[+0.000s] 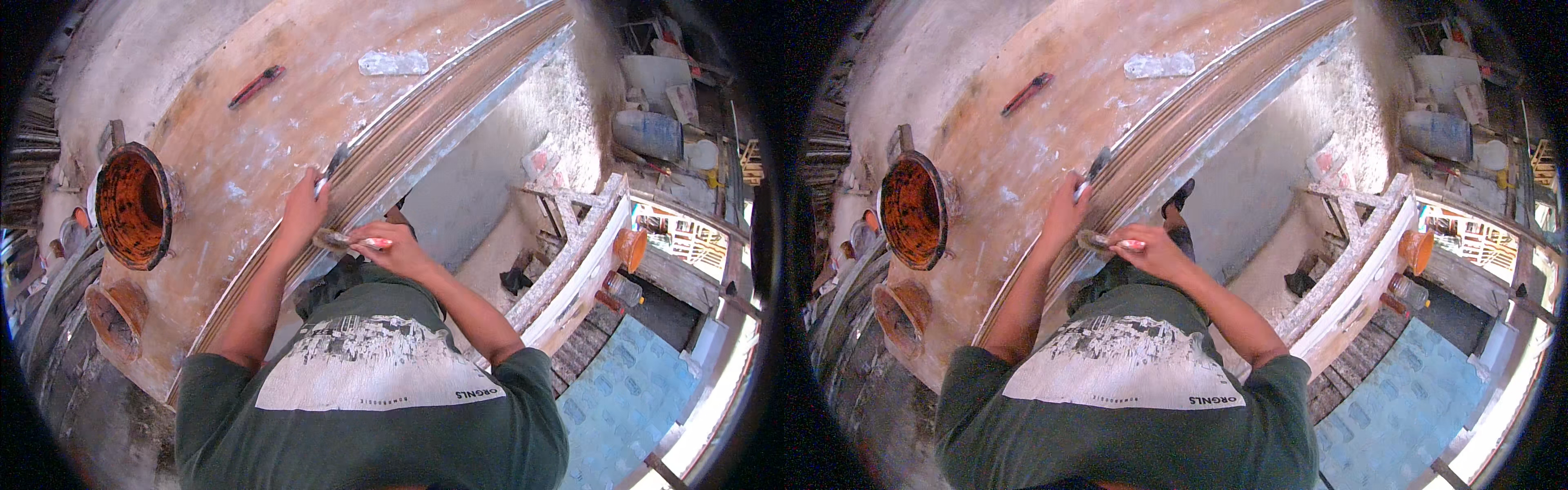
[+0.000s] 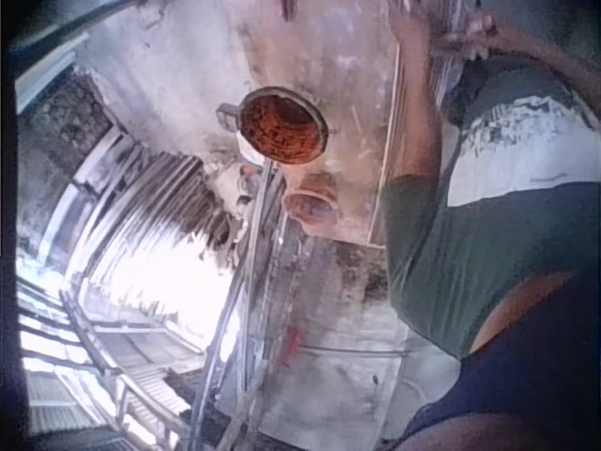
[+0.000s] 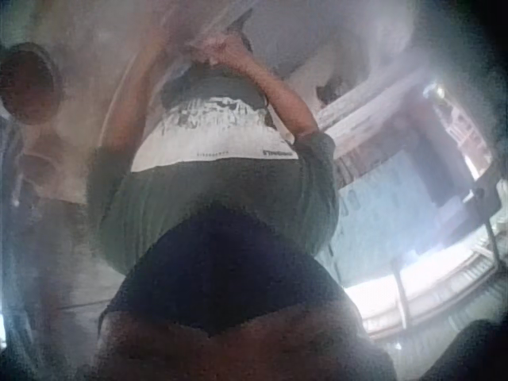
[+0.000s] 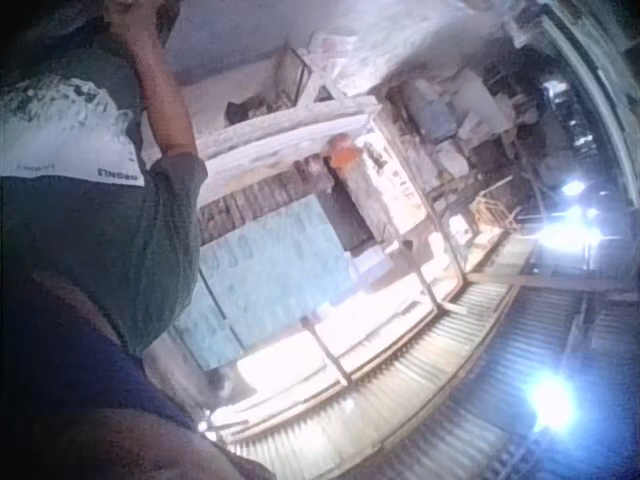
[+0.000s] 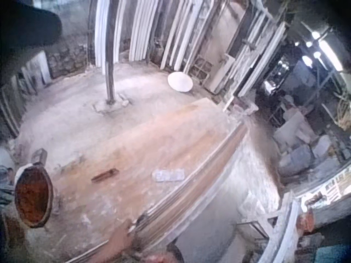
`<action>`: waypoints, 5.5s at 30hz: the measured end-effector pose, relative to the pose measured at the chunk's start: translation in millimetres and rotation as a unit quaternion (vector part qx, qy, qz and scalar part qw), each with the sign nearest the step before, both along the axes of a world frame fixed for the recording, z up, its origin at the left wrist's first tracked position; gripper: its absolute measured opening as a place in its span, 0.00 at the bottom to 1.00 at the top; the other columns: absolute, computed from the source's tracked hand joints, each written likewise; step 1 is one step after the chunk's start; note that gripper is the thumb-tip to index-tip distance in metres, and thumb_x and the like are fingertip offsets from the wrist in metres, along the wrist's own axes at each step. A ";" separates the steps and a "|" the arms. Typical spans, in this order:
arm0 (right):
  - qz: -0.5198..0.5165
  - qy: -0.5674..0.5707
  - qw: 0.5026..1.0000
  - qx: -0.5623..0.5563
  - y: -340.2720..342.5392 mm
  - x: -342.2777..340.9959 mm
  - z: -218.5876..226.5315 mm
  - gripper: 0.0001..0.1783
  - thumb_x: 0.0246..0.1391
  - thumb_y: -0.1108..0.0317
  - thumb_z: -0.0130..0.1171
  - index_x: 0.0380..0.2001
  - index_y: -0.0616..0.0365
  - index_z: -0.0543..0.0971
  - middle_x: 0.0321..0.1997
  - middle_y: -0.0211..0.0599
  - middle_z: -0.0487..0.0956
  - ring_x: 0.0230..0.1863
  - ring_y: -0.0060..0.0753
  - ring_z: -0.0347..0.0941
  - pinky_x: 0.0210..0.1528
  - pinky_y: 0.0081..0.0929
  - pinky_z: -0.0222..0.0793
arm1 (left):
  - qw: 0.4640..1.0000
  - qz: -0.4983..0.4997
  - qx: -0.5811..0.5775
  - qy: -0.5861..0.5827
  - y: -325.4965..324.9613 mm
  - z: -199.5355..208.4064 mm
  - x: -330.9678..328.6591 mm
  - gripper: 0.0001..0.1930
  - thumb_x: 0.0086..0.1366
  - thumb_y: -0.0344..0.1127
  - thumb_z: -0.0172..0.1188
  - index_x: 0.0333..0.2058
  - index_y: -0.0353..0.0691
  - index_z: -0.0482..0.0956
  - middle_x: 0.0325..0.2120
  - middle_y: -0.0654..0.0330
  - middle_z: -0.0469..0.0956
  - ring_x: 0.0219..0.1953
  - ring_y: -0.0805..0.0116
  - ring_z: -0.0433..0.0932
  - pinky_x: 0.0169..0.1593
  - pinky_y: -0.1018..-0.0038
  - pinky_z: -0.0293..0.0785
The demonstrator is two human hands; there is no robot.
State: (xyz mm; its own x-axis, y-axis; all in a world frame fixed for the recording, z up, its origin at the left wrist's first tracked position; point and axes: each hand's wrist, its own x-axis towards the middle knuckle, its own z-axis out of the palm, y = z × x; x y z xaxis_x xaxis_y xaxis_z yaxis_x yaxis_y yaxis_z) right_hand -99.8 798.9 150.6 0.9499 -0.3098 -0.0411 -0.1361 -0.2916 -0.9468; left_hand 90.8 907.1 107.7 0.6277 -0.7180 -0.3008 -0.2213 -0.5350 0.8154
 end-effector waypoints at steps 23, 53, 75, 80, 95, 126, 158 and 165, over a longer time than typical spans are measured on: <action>-0.155 0.113 0.981 -0.032 -312.5 27.6 -11.3 0.11 0.54 0.62 0.60 0.30 0.59 0.82 0.25 0.45 0.80 0.27 0.37 0.78 0.32 0.33 0.72 | 0.971 -0.134 0.046 -0.191 -116.7 -5.2 6.8 0.14 0.64 0.36 0.57 0.48 0.50 0.75 0.43 0.54 0.73 0.38 0.49 0.78 0.39 0.61 0.75; 0.332 -0.059 0.941 -0.028 -83.3 80.9 11.0 0.08 0.48 0.69 0.59 0.34 0.57 0.78 0.31 0.44 0.77 0.36 0.50 0.75 0.42 0.40 0.72 | 0.906 0.408 -0.089 0.067 63.2 9.7 -1.8 0.13 0.63 0.34 0.63 0.46 0.45 0.76 0.24 0.73 0.71 0.22 0.86 0.62 0.24 0.85 0.57; 0.028 0.035 0.993 -0.108 -463.4 0.9 -7.7 0.08 0.53 0.69 0.62 0.36 0.57 0.83 0.39 0.33 0.84 0.41 0.26 0.78 0.48 0.27 0.73 | 0.974 0.108 -0.107 0.170 -154.6 8.9 -25.1 0.11 0.64 0.34 0.62 0.43 0.38 0.75 0.28 0.69 0.73 0.22 0.82 0.66 0.24 0.81 0.63; -0.092 -0.011 0.964 -0.249 -605.3 28.2 6.7 0.10 0.52 0.63 0.66 0.34 0.58 0.83 0.33 0.36 0.83 0.35 0.28 0.78 0.40 0.30 0.73 | 0.965 0.173 -0.118 0.157 -229.2 14.0 -24.0 0.11 0.66 0.34 0.60 0.43 0.38 0.75 0.24 0.69 0.72 0.19 0.83 0.65 0.20 0.82 0.60; -0.186 0.010 0.909 -0.374 -718.6 102.5 28.8 0.16 0.54 0.59 0.51 0.24 0.57 0.80 0.24 0.48 0.79 0.29 0.53 0.77 0.33 0.42 0.73 | 0.988 0.152 -0.030 0.022 -372.3 3.5 -27.1 0.09 0.64 0.35 0.61 0.40 0.38 0.77 0.30 0.68 0.75 0.30 0.79 0.69 0.35 0.77 0.67; -0.013 -0.010 1.000 -0.018 -960.5 65.4 21.3 0.12 0.49 0.60 0.65 0.32 0.56 0.80 0.31 0.39 0.80 0.33 0.36 0.77 0.38 0.32 0.73 | 0.996 0.080 0.026 0.024 -689.7 7.5 -23.6 0.13 0.62 0.36 0.62 0.43 0.37 0.77 0.35 0.59 0.79 0.36 0.71 0.74 0.43 0.73 0.70; -0.143 0.065 0.866 -0.475 -1097.2 90.3 29.6 0.12 0.53 0.65 0.59 0.31 0.67 0.79 0.31 0.44 0.80 0.31 0.39 0.76 0.38 0.34 0.72 | 0.919 0.343 -0.164 0.106 -656.6 37.3 -144.8 0.18 0.63 0.42 0.61 0.46 0.36 0.76 0.41 0.53 0.78 0.47 0.62 0.75 0.53 0.67 0.69; 0.232 -0.049 0.964 -0.121 -770.6 175.7 17.3 0.08 0.52 0.71 0.62 0.34 0.64 0.81 0.35 0.36 0.81 0.38 0.28 0.76 0.42 0.26 0.72 | 0.776 0.563 -0.199 0.203 -489.2 41.2 -208.0 0.18 0.64 0.42 0.62 0.48 0.39 0.76 0.37 0.63 0.77 0.26 0.74 0.73 0.29 0.75 0.71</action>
